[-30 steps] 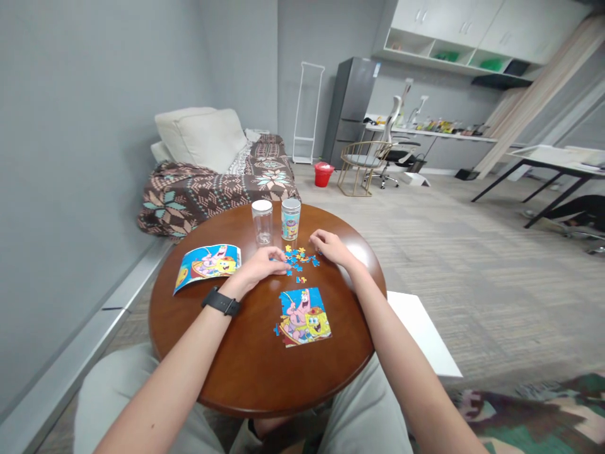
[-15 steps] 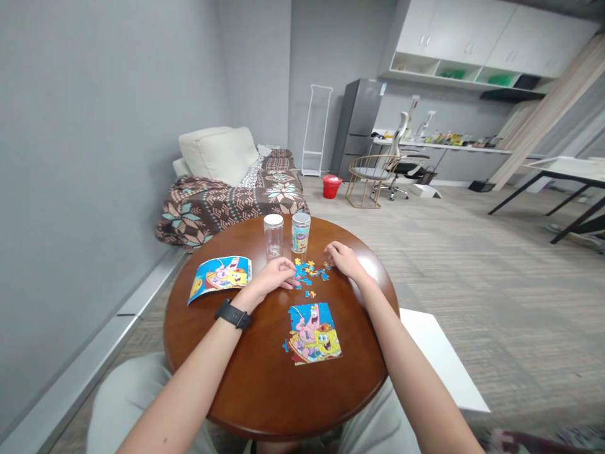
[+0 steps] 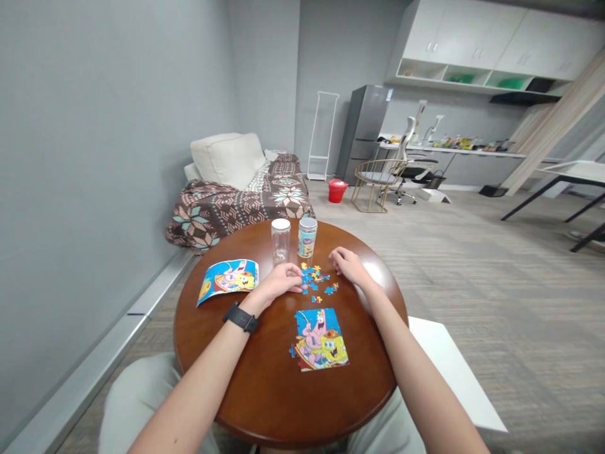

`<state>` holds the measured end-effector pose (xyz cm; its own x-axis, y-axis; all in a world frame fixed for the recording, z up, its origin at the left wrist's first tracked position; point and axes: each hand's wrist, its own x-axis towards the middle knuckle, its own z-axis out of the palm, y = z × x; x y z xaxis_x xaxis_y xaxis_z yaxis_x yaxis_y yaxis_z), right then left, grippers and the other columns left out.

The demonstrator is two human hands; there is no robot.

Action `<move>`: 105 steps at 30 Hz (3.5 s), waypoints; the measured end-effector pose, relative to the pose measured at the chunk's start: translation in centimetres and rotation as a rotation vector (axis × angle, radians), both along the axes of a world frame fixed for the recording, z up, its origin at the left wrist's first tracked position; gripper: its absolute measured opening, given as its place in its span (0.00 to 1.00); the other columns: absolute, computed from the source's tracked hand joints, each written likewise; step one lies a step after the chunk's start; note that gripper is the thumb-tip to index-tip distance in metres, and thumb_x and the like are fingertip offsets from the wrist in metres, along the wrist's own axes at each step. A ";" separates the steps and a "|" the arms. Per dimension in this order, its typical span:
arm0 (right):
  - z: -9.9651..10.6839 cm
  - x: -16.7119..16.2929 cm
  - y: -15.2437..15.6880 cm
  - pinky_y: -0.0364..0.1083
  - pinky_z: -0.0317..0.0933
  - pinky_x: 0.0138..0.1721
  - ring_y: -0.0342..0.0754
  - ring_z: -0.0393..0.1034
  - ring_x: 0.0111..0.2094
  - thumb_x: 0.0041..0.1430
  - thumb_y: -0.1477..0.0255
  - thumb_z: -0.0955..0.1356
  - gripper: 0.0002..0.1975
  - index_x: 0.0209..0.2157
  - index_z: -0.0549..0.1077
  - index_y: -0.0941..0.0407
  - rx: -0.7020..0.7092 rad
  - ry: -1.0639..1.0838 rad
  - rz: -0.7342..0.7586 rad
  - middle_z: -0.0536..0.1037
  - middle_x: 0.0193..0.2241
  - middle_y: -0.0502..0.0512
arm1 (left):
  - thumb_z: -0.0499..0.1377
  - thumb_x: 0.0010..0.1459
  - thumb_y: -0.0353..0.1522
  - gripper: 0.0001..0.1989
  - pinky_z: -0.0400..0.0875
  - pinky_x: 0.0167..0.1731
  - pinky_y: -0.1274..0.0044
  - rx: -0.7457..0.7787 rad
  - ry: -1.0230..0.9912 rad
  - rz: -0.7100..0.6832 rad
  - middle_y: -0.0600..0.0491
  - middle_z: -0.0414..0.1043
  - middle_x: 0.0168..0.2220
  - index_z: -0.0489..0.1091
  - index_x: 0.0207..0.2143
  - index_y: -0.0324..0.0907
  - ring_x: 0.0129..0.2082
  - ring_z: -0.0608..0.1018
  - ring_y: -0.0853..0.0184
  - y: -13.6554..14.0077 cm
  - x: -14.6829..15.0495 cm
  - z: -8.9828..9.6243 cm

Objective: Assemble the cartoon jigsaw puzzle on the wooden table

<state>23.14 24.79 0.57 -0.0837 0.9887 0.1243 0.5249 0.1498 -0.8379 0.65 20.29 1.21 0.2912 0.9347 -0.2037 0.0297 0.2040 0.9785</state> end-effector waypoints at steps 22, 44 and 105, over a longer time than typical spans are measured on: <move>0.4 -0.1 -0.5 0.42 0.61 0.34 0.42 0.67 0.26 0.58 0.70 0.61 0.10 0.32 0.72 0.57 0.101 -0.198 0.234 0.74 0.24 0.48 | 0.50 0.53 0.19 0.11 0.65 0.40 0.71 1.169 1.154 -0.381 0.46 0.69 0.37 0.68 0.31 0.40 0.39 0.70 0.62 -2.1 0.4 2.4; 1.9 1.0 -1.4 0.40 0.58 0.26 0.40 0.63 0.22 0.45 0.71 0.70 0.07 0.29 0.73 0.59 -0.103 -0.164 0.410 0.72 0.20 0.47 | 0.60 0.50 0.31 0.06 0.65 0.22 0.80 0.303 0.378 -0.079 0.55 0.72 0.22 0.73 0.30 0.38 0.21 0.72 0.71 0.3 -1.0 0.6; 1.2 1.0 -1.1 0.41 0.56 0.27 0.40 0.60 0.24 0.43 0.71 0.73 0.14 0.35 0.75 0.59 -0.092 -0.194 0.496 0.68 0.22 0.46 | 0.65 0.38 0.20 0.14 0.70 0.27 0.81 0.447 0.504 -0.016 0.58 0.71 0.25 0.70 0.30 0.40 0.26 0.74 0.71 0.4 -1.4 0.1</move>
